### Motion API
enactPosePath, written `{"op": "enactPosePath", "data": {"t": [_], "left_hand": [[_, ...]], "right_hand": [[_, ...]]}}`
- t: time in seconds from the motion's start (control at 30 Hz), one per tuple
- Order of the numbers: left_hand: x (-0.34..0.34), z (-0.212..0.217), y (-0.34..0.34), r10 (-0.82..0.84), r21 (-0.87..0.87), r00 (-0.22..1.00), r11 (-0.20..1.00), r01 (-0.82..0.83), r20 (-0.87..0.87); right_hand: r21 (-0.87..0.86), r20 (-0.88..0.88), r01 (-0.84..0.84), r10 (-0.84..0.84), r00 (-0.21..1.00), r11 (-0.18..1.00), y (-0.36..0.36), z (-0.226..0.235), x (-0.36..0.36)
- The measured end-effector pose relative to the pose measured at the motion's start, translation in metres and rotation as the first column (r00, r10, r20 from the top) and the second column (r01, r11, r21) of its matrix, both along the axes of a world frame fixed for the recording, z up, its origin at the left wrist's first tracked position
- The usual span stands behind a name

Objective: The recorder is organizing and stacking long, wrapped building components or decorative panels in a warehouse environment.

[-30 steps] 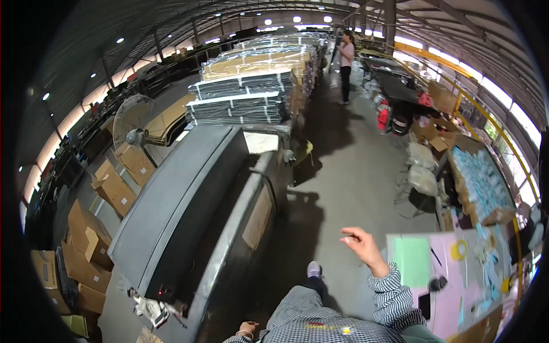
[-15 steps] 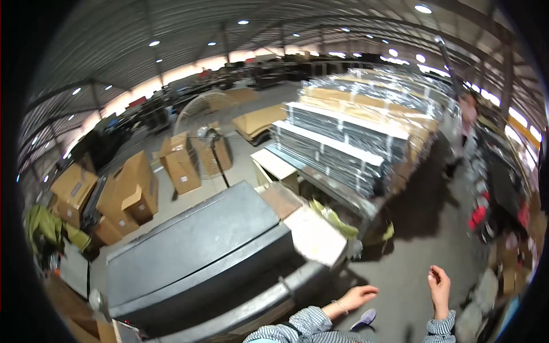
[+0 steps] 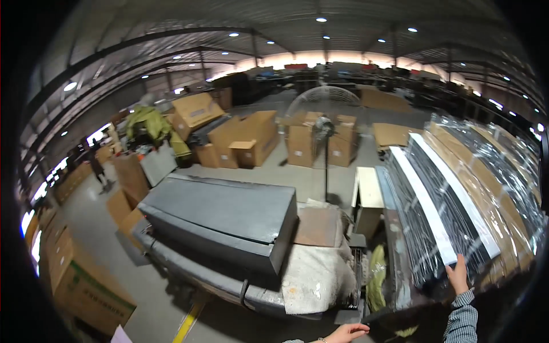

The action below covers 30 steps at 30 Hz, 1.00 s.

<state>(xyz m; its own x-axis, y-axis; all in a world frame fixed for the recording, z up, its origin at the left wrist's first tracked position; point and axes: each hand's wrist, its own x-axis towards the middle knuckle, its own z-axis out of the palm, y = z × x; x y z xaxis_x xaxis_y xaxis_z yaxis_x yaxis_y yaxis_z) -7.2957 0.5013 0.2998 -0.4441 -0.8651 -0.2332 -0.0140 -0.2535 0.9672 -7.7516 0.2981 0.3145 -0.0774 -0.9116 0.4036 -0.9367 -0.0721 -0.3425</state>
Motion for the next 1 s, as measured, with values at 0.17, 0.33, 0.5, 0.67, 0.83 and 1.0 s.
{"op": "enactPosePath", "data": {"t": [0.17,0.33,0.5,0.67,0.83,1.0], "left_hand": [[-0.078,-0.067,-0.043,0.141,0.050,0.960,0.990,-0.132,-0.242],[-0.170,-0.160,-0.172,0.064,0.031,0.904,0.998,-0.056,-0.422],[-0.160,-0.204,-0.324,0.341,-0.237,0.864,0.865,-0.442,-0.370],[-0.190,-0.080,-0.442,0.511,0.492,0.836,0.789,-0.367,-0.197],[-0.166,-0.163,-0.441,0.410,0.578,0.859,0.797,-0.174,-0.307],[-0.187,-0.164,-0.376,0.378,0.423,0.798,0.889,-0.173,-0.469]], "right_hand": [[0.013,-0.134,-0.059,0.060,0.989,0.998,-0.091,-0.099,-0.076],[0.232,0.024,-0.035,0.030,0.999,0.972,-0.059,-0.017,-0.009],[0.207,0.057,-0.035,0.023,0.998,0.978,-0.086,0.013,0.092],[0.322,-0.201,-0.042,0.112,0.973,0.946,-0.047,0.026,0.108],[0.261,0.269,-0.169,0.096,0.958,0.950,-0.057,0.013,0.054],[0.287,-0.159,-0.078,0.128,0.979,0.955,-0.111,-0.090,0.005]]}}
